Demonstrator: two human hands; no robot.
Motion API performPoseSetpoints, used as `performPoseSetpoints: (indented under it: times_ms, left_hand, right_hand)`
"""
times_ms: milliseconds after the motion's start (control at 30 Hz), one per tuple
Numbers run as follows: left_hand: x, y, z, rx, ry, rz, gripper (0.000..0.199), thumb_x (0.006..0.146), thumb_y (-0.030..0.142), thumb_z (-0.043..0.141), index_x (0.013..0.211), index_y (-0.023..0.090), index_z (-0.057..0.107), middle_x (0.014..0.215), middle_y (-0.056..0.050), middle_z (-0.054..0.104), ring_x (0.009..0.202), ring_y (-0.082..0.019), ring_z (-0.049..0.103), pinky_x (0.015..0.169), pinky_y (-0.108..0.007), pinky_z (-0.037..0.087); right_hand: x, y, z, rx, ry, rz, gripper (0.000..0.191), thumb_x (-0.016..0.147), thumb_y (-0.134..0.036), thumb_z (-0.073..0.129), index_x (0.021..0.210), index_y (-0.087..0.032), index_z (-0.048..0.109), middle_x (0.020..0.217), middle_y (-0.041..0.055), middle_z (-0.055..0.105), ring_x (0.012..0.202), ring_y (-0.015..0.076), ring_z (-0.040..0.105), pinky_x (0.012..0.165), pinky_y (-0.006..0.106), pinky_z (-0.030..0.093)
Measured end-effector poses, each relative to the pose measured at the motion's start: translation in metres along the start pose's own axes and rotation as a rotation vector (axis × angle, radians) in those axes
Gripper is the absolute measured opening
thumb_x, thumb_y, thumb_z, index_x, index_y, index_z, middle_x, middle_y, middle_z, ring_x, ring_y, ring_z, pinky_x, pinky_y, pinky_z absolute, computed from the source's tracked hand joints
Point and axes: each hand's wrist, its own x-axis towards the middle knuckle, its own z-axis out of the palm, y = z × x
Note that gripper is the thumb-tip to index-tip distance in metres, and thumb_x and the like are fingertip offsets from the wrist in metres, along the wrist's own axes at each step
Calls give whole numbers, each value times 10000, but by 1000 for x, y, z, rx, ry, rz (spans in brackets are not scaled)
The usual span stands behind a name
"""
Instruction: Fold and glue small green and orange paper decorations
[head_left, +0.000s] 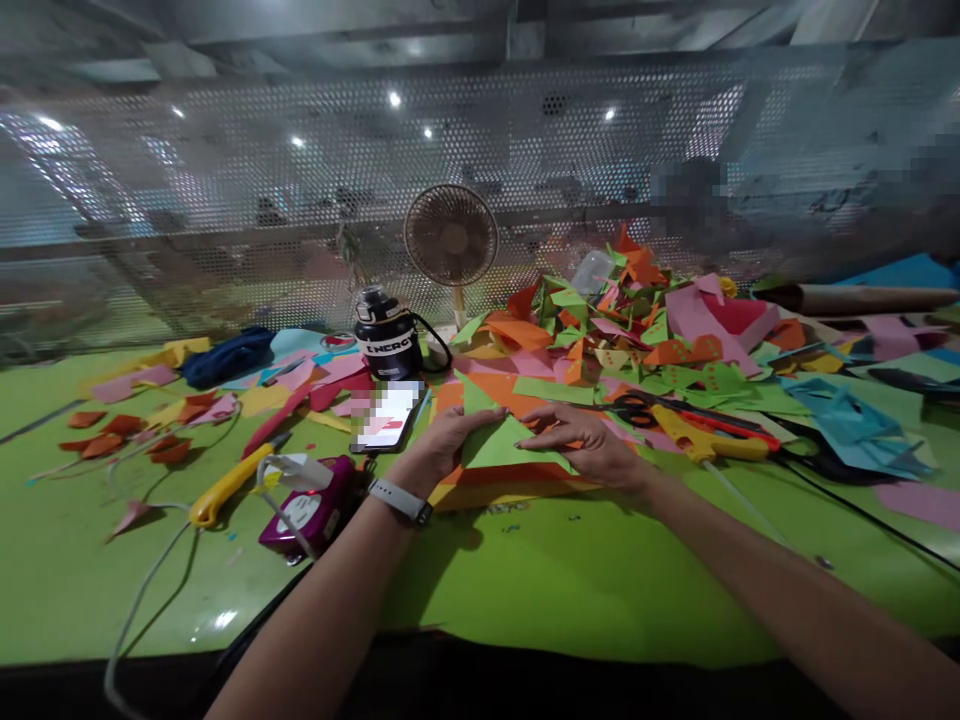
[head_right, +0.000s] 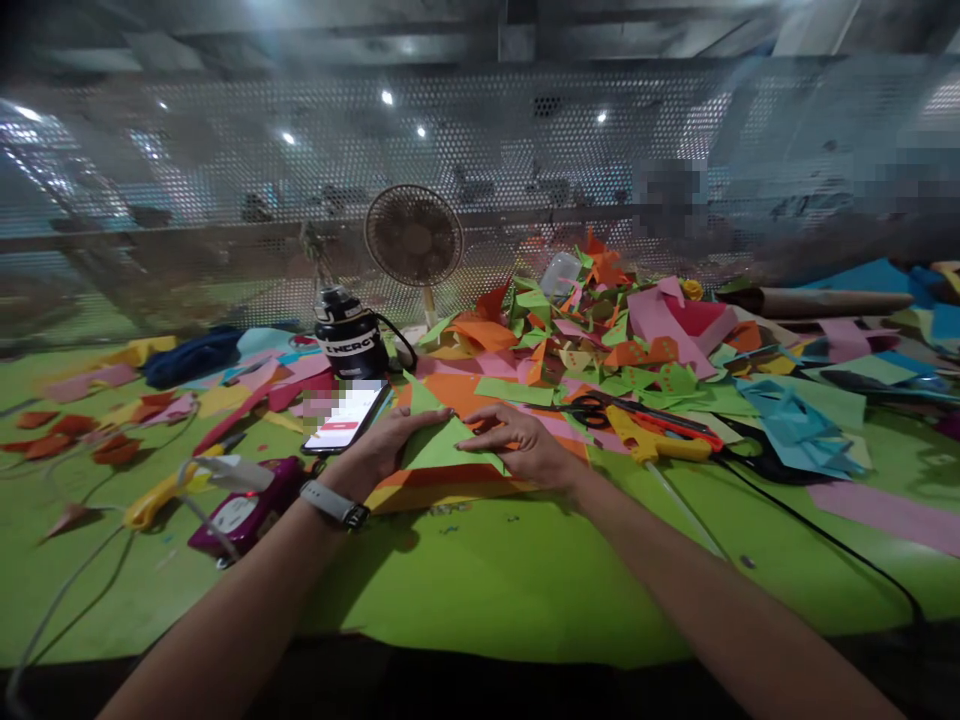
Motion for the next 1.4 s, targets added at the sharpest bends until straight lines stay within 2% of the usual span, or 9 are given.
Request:
performPoseSetpoints:
  times_ms: [167,400,500,567,633,700,1033,1167,1400]
  left_hand:
    - [1,0,2,-41,19,31,101,660,158,786,708,101,717,639,-98,738,484,-142,646,514,-209,544]
    - [3,-8,9,-90,46,85,170,633,180,818,750,97,727,739,-107,752,596,-158,680,596,-245,570]
    - [5,-11,11,-167,128,175,171,644,226,813,713,103,717,725,-87,746,580,-147,670,541,-231,549]
    - [5,-13,12,-196,160,219,180,643,247,812,708,108,717,725,-78,746,577,-147,670,531,-228,542]
    - [4,-16,15,-187,146,242,202,629,261,818,735,115,727,771,-79,756,616,-159,687,574,-242,554]
    - [3,-19,17,-156,100,257,228,618,281,826,751,119,736,816,-87,763,663,-174,701,637,-258,565]
    - [-3,-31,28,-105,32,297,286,619,332,833,831,165,737,893,-60,768,814,-235,718,674,-279,571]
    - [-2,-37,31,-96,68,347,304,641,261,828,920,198,726,1033,-45,749,938,-233,698,774,-289,573]
    - [0,-41,32,-94,105,307,303,639,249,822,916,184,716,1012,-56,754,939,-237,703,831,-324,569]
  right_hand:
    - [2,-10,-3,162,115,162,355,696,-82,540,856,-281,786,1045,40,694,1001,187,614,907,349,473]
    - [7,-9,-4,668,414,490,273,562,-178,503,713,-214,727,789,44,730,807,216,659,722,346,521]
    - [8,-7,-4,776,479,509,271,550,-172,518,747,-227,696,806,17,731,802,204,668,716,334,524]
    - [8,-6,-2,773,400,526,274,539,-136,555,763,-224,688,833,5,735,837,200,668,742,324,522]
    - [8,-5,3,740,331,546,186,573,-145,633,739,-212,682,844,7,739,878,206,666,787,327,515]
    - [8,-4,8,711,364,556,108,606,-208,721,707,-205,683,815,11,743,888,217,668,818,339,509]
    - [7,-1,17,753,518,498,256,599,-367,831,777,-205,744,798,27,761,928,253,677,847,387,511]
    - [7,-7,22,772,518,517,277,570,-371,843,760,-195,743,800,29,762,906,251,680,850,385,509]
    - [7,-10,26,822,578,557,390,486,-324,881,819,-185,735,751,32,755,889,254,688,866,399,502]
